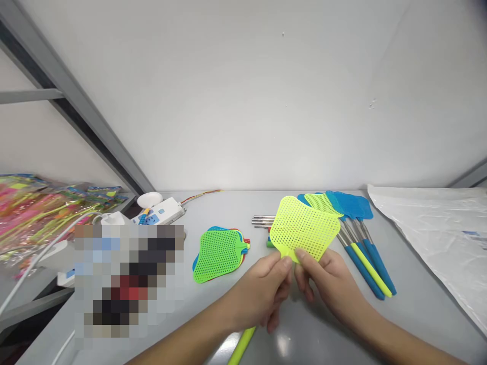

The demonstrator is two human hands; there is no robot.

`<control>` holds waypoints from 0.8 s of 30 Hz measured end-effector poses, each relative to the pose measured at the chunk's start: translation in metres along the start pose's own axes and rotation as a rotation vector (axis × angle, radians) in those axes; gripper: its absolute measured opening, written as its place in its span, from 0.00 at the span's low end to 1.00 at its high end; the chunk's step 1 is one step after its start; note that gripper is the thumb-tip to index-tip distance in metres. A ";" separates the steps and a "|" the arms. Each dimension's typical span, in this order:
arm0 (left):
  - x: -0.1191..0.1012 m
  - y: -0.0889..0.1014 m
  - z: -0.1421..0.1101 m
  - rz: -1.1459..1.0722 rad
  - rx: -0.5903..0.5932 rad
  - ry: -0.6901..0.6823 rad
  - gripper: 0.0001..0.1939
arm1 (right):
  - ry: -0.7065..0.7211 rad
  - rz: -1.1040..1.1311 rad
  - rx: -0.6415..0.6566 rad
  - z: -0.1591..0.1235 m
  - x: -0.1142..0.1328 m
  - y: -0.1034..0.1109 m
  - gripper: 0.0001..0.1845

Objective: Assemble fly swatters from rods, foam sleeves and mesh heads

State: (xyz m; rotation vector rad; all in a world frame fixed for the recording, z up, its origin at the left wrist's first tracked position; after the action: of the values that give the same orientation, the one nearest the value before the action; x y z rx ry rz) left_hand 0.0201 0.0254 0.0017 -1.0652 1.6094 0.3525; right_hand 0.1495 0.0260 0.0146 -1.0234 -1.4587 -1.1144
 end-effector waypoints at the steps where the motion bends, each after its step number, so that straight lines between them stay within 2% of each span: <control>1: -0.001 -0.001 0.001 -0.044 0.024 -0.006 0.18 | -0.010 0.002 -0.007 0.001 0.001 0.003 0.31; 8: -0.011 -0.007 -0.003 -0.160 0.096 0.020 0.20 | -0.002 0.086 -0.156 0.005 0.012 0.028 0.31; 14: -0.011 -0.012 -0.010 -0.154 0.169 0.106 0.20 | 0.105 0.204 -0.461 0.013 0.025 0.077 0.28; 17: -0.009 -0.015 -0.011 -0.149 0.177 0.131 0.20 | 0.166 0.311 -0.537 0.016 0.025 0.086 0.26; 19: -0.006 -0.015 -0.010 -0.147 0.149 0.125 0.20 | 0.153 0.377 -0.474 0.016 0.020 0.071 0.23; 20: -0.005 -0.015 -0.010 -0.150 0.136 0.117 0.20 | 0.126 0.388 -0.401 0.015 0.017 0.059 0.20; 22: -0.003 -0.014 -0.008 -0.162 0.127 0.106 0.19 | 0.043 0.332 -0.203 0.011 0.010 0.030 0.17; 24: -0.003 -0.014 -0.007 -0.174 0.141 0.097 0.18 | -0.009 0.268 -0.029 0.005 0.006 0.009 0.19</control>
State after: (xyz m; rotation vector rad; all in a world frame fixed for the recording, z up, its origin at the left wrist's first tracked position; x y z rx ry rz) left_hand 0.0265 0.0143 0.0108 -1.1180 1.5882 0.0705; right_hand 0.1564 0.0328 0.0210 -1.2058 -1.2710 -0.9401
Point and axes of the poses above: each hand's wrist, its own z-axis towards the middle knuckle, its own y-axis out of the back of the hand, x = y × z, the point moved 4 cm from there along z, towards the middle knuckle, and after that the axes turned 5 degrees about -z, right-handed, at the moved point
